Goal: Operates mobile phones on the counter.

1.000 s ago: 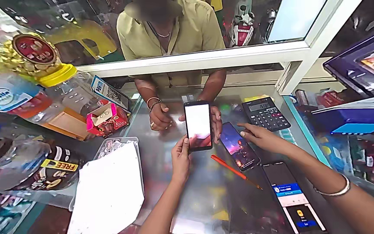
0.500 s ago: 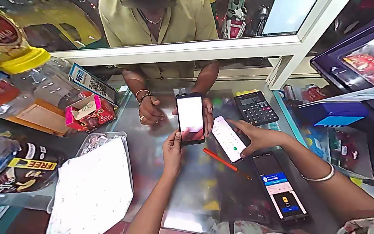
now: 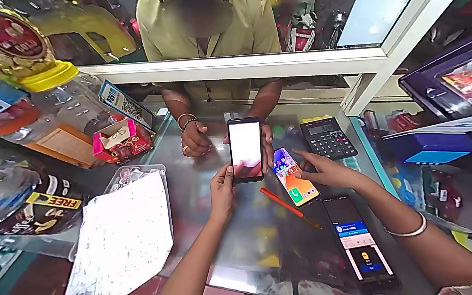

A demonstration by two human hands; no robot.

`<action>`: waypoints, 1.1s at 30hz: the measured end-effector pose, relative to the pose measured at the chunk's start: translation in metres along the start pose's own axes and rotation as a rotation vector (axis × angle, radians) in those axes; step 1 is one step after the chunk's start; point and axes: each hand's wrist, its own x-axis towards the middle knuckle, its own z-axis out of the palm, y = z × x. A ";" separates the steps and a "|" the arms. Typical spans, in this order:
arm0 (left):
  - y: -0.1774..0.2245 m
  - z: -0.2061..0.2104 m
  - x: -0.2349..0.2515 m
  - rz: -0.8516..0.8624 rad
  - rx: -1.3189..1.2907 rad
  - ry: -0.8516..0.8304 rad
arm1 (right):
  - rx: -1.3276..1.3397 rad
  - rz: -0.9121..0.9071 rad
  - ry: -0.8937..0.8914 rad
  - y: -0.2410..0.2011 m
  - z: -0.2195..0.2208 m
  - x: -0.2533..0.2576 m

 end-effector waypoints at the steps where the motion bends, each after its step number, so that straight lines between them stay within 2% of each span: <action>1: 0.000 0.000 0.000 0.001 0.002 0.000 | -0.010 0.008 0.028 -0.002 0.001 0.000; 5: 0.000 0.000 0.000 0.017 0.003 -0.004 | -0.148 -0.038 0.158 -0.010 0.009 -0.005; 10: 0.003 0.000 -0.003 0.039 -0.006 0.012 | -0.346 -0.238 0.340 -0.023 0.024 -0.011; 15: 0.011 0.002 -0.006 0.044 -0.017 0.045 | -0.447 -0.392 0.295 -0.022 0.027 -0.012; 19: 0.023 0.002 -0.012 0.040 -0.008 0.060 | -0.589 -0.327 0.328 -0.022 0.019 -0.018; 22: 0.032 -0.003 -0.021 0.023 0.012 0.069 | -0.585 -0.317 0.369 -0.025 0.012 -0.025; 28: 0.029 -0.028 -0.072 -0.012 0.115 0.149 | -0.532 -0.426 0.310 -0.021 0.024 -0.027; 33: 0.013 -0.040 -0.115 -0.082 0.134 0.240 | -0.524 -0.409 0.333 -0.025 0.024 -0.024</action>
